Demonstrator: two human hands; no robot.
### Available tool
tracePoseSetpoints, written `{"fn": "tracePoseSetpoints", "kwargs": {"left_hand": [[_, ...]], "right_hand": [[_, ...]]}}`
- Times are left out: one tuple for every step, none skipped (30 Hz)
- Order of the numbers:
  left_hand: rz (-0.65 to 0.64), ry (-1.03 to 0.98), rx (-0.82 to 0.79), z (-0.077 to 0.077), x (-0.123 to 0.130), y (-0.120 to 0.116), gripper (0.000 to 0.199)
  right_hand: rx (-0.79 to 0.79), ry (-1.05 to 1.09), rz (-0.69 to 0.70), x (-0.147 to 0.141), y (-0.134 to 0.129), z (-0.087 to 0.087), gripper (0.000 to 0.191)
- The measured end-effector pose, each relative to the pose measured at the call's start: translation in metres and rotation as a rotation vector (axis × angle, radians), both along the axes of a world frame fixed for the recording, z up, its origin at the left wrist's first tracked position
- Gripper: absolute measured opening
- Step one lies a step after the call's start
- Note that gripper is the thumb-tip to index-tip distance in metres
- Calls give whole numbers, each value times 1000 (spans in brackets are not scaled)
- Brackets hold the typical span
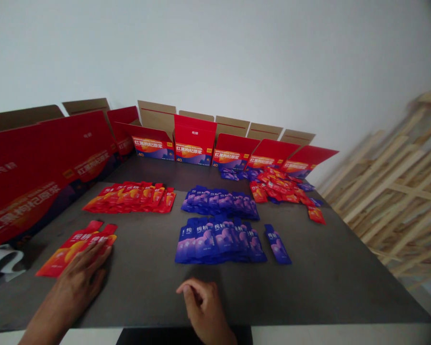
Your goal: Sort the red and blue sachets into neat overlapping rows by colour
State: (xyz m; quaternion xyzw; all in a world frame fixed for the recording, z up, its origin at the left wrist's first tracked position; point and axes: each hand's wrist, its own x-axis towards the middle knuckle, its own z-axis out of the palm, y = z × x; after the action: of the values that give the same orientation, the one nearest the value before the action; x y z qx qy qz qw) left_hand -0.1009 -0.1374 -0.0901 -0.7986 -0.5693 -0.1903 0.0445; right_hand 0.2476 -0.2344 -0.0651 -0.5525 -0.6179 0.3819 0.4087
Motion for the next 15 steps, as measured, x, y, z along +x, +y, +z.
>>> {"fn": "tracePoseSetpoints", "kwargs": {"left_hand": [[0,-3,4,-2,-2,1,48],[-5,-7,9,-3,-4,2,48],[-12,-11,14,-4,-5,3,49],[-20,-15,21,-4,-6,3,49],[-25,-19,32,-3,-5,4,50],[-25,-22,46,-1,-4,4,51],[-26,-20,54,2,-2,3,52],[-28,-18,60,4,0,3,54],[-30,-14,65,7,2,2,56],[-36,-8,69,9,3,2,59],[-44,-4,76,9,4,1,62],[-53,0,87,9,4,1,66],[-62,0,97,7,3,0,68],[-62,-7,105,4,3,-1,69],[-61,-24,108,1,2,-2,67]], "right_hand": [[-5,16,5,0,0,-1,47],[-6,29,7,1,1,-1,48],[-3,38,4,1,1,-2,49],[2,43,0,0,1,-2,50],[5,46,-5,0,2,-2,50],[5,47,-8,-1,1,-2,50],[2,49,-9,-1,1,-2,50],[0,50,-10,-2,0,-1,50],[3,53,-9,-1,-2,0,50],[15,55,-1,2,-4,2,49],[41,53,5,7,-7,5,49],[79,45,3,15,-9,8,49],[122,36,-15,27,-11,12,49],[166,26,-54,43,-12,17,49],[207,14,-127,63,-11,23,50]]}}
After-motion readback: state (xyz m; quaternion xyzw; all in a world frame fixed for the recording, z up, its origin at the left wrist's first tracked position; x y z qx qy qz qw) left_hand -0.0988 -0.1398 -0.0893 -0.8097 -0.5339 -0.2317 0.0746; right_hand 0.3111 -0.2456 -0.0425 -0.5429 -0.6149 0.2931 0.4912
